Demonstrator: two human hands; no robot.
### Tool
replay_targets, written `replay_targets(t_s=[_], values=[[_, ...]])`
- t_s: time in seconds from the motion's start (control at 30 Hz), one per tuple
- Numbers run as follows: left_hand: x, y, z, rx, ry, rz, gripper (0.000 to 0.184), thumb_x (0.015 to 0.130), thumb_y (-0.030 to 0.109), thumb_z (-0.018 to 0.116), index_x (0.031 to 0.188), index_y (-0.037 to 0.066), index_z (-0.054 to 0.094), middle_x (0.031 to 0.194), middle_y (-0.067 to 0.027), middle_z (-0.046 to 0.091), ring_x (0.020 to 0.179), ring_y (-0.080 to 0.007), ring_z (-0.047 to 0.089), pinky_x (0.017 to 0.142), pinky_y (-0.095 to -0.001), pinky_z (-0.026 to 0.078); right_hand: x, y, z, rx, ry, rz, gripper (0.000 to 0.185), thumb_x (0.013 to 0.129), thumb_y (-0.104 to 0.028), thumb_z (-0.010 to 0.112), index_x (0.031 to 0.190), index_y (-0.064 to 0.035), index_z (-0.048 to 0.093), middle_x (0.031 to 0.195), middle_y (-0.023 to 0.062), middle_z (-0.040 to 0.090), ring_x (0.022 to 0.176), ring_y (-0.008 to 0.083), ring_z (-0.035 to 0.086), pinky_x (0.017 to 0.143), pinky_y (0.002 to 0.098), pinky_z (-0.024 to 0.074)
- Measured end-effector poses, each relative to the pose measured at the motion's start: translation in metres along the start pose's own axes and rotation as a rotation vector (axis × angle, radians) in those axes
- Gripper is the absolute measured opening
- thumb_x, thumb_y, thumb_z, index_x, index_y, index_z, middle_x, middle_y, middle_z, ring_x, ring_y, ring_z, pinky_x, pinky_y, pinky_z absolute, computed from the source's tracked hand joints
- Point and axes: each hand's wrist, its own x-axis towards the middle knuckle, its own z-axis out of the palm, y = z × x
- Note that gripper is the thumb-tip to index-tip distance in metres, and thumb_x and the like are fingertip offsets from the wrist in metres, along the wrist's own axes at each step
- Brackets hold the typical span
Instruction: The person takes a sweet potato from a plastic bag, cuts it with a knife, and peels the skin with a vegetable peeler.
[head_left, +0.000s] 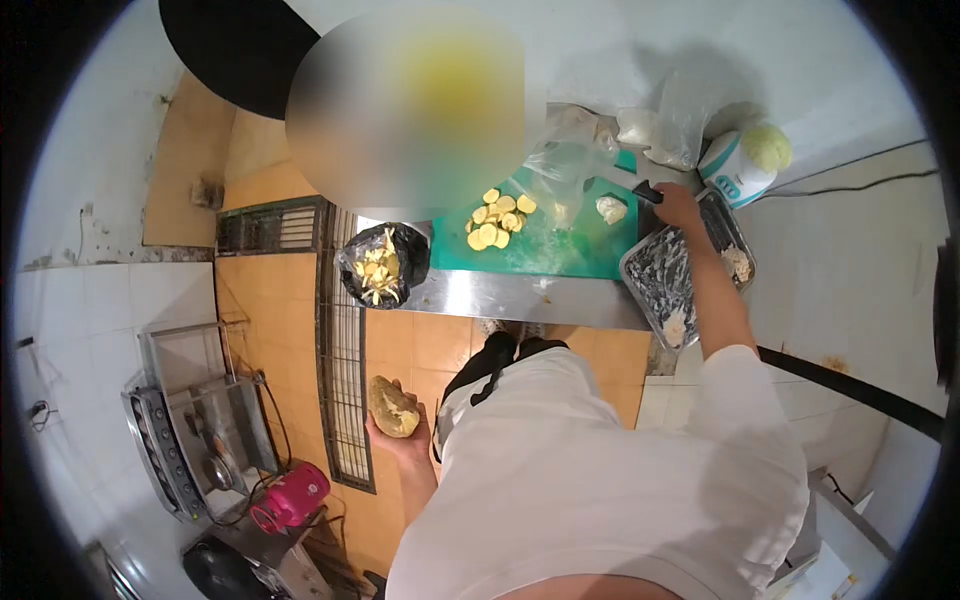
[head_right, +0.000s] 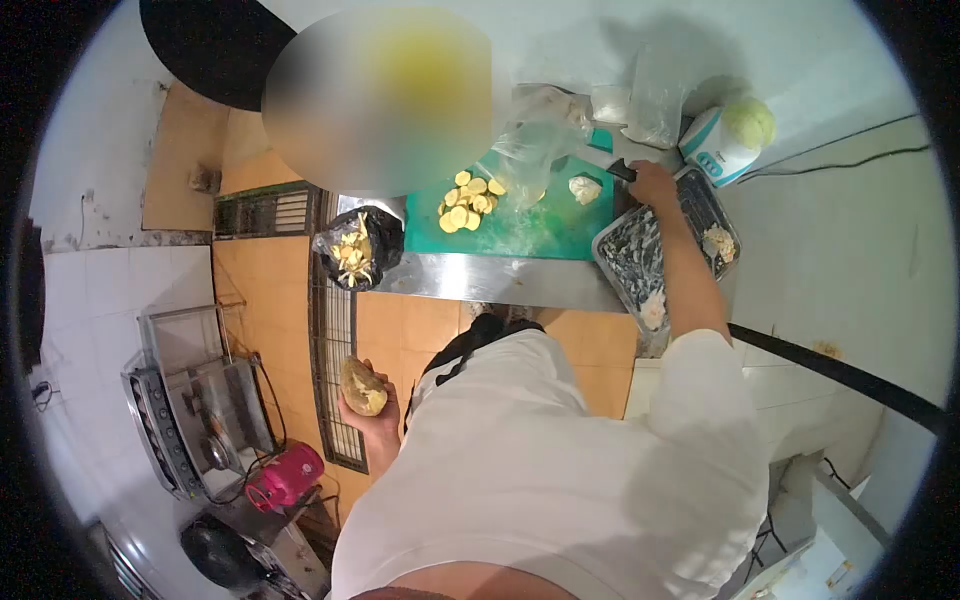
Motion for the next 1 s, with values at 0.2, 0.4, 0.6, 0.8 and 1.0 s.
replay_targets(t_s=[0.2,0.4,0.6,0.8,1.0], values=[[-0.004,0.004,0.016,-0.049,0.000,-0.014,0.057,0.089,0.046,0.048,0.132,0.009,0.052,0.123,-0.0121,0.061,0.091,-0.0265,0.063,0.070,-0.0357,0.054,0.032,-0.018,0.027,0.005,0.069,-0.033,0.046,0.075,-0.019,0.066,0.121,-0.0148,0.065,0.117,0.0153,0.065,0.109,0.0349,0.060,0.094,0.0468,0.0497],[0.021,0.011,0.015,-0.034,-0.031,-0.080,0.061,0.089,0.050,0.047,0.135,0.010,0.051,0.124,-0.0120,0.060,0.091,-0.0263,0.062,0.068,-0.0367,0.055,-0.002,-0.059,0.009,-0.077,0.269,0.023,0.053,0.082,-0.025,0.069,0.129,-0.0051,0.056,0.122,0.0171,0.059,0.111,0.0374,0.058,0.091,0.0485,0.0490],[0.071,0.037,0.022,-0.106,-0.001,-0.207,0.062,0.091,0.052,0.037,0.135,0.010,0.051,0.126,-0.0138,0.060,0.087,-0.0269,0.064,0.065,-0.0406,0.052,-0.122,-0.213,-0.009,0.361,0.742,-0.176,0.040,0.085,-0.016,0.068,0.119,0.0002,0.057,0.100,0.0151,0.059,0.095,0.0335,0.058,0.082,0.0428,0.0465],[0.135,0.111,0.014,0.026,-0.155,-0.308,0.064,0.090,0.051,0.040,0.137,0.008,0.049,0.123,-0.0132,0.061,0.087,-0.0238,0.064,0.062,-0.0364,0.056,-0.226,-0.433,0.064,0.978,0.039,-0.438,0.023,0.084,-0.008,0.069,0.105,-0.0010,0.063,0.089,0.0109,0.062,0.076,0.0192,0.061,0.068,0.0317,0.0495],[0.195,0.243,-0.012,0.138,-0.273,-0.295,0.061,0.092,0.047,0.037,0.133,0.005,0.053,0.122,-0.0157,0.063,0.097,-0.0262,0.064,0.078,-0.0423,0.055,-0.235,-0.638,0.070,1.086,-0.372,-0.679,0.024,0.089,-0.006,0.065,0.112,0.0027,0.062,0.093,0.0048,0.061,0.084,0.0093,0.057,0.073,0.0245,0.0491]])
